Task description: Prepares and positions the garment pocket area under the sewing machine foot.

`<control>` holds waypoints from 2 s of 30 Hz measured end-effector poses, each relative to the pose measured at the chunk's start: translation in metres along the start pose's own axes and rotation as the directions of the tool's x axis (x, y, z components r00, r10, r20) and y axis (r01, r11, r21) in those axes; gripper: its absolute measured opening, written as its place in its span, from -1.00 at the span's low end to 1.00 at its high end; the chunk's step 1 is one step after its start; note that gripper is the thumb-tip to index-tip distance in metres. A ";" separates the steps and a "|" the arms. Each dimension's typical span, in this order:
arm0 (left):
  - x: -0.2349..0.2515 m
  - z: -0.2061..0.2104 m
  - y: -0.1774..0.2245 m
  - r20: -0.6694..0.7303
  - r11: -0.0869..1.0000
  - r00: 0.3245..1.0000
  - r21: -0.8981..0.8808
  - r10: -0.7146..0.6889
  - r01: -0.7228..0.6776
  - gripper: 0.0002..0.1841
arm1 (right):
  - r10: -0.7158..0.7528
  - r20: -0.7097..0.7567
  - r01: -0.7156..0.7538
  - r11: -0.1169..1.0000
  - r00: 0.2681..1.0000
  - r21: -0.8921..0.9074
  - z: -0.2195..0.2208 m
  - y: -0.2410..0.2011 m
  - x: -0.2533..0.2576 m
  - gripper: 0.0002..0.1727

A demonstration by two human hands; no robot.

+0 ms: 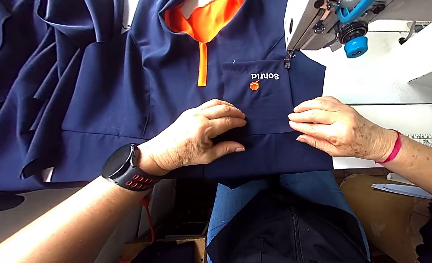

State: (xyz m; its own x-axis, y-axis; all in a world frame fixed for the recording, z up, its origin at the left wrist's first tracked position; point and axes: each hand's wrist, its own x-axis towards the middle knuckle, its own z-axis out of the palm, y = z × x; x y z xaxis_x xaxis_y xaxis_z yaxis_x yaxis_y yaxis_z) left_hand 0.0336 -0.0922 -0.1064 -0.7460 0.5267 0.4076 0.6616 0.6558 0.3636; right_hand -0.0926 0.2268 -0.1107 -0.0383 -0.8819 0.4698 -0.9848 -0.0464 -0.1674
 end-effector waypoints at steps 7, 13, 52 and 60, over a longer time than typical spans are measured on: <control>-0.008 -0.008 -0.003 0.018 1.000 1.000 0.018 0.009 -0.009 -0.58 | -0.111 -0.030 0.112 0.993 0.993 0.021 -0.003 0.005 0.008 -0.72; -0.008 -0.006 -0.005 0.012 0.999 1.000 0.030 -0.018 0.018 -0.53 | -0.084 -0.033 0.085 0.996 0.996 0.028 -0.003 0.002 0.013 -0.73; 0.009 -0.008 -0.008 -0.143 0.986 0.980 0.073 -0.141 0.152 -0.79 | 0.160 -0.091 -0.137 0.966 0.983 0.217 0.006 0.024 0.027 -0.80; 0.003 -0.008 -0.011 -0.104 0.996 0.995 0.087 -0.001 0.010 -0.78 | 0.121 -0.078 -0.102 0.972 0.990 0.210 0.006 0.028 0.027 -0.78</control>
State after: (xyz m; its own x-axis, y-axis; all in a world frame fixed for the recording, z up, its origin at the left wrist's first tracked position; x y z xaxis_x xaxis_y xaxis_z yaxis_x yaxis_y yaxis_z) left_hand 0.0243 -0.1020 -0.1029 -0.7348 0.4672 0.4918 0.6451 0.7055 0.2936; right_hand -0.1207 0.1992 -0.1078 -0.1699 -0.8420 0.5120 -0.9181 -0.0535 -0.3926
